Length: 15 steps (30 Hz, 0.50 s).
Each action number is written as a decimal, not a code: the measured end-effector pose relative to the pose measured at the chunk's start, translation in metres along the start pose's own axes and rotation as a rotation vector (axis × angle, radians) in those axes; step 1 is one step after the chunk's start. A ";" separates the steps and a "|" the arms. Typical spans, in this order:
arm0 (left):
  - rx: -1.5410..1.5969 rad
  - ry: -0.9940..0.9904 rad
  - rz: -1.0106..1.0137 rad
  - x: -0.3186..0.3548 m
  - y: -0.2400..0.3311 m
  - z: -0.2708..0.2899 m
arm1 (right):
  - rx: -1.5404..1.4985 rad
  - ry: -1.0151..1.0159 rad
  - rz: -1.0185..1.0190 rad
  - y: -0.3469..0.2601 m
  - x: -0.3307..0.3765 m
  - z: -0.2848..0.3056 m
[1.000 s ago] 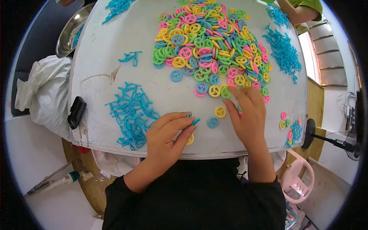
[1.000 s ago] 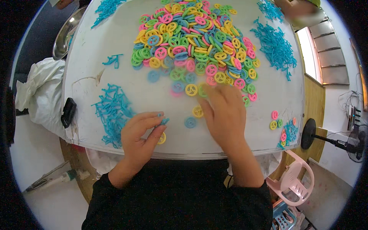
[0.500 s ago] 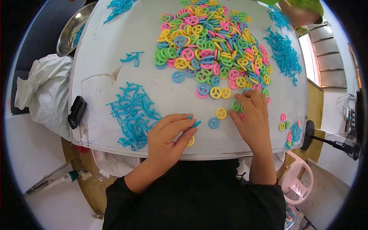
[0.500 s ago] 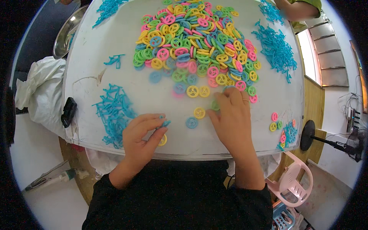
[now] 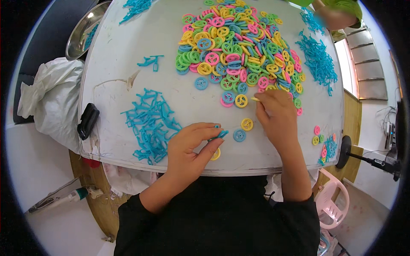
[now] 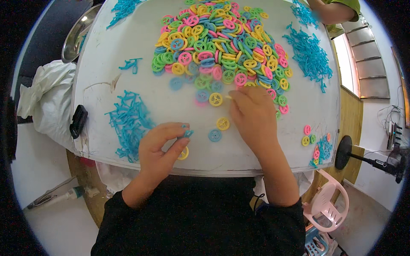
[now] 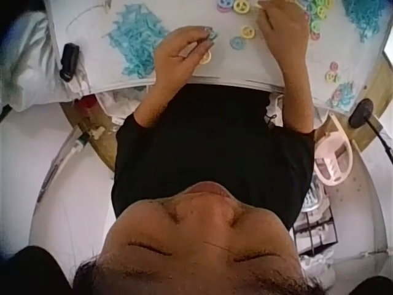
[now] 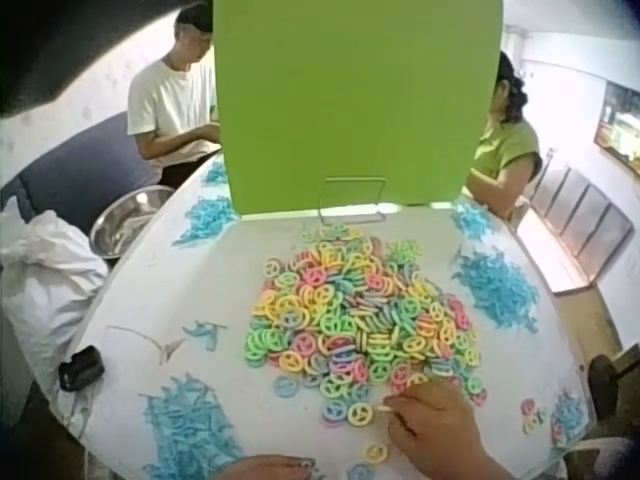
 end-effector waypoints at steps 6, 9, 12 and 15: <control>0.171 -0.017 0.081 0.001 -0.007 -0.005 | -1.354 -0.363 -0.568 -0.040 0.020 0.001; 0.221 -0.025 0.109 0.002 -0.007 -0.008 | -1.460 -0.319 -0.615 -0.048 0.030 -0.016; 0.200 -0.038 0.084 0.002 -0.005 -0.007 | -1.550 -0.210 -0.785 -0.052 0.041 -0.028; 0.135 -0.020 0.066 0.003 -0.003 -0.008 | -1.554 -0.161 -0.779 -0.057 0.043 -0.035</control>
Point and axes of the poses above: each hand's wrist, its own x-axis away from the middle knuckle, its own z-axis out of the back of the hand, y = z × x, the point moved 4 cm from there along -x, towards the middle knuckle, and after that the axes turned 1 degree about -y, right-handed, at the moved point
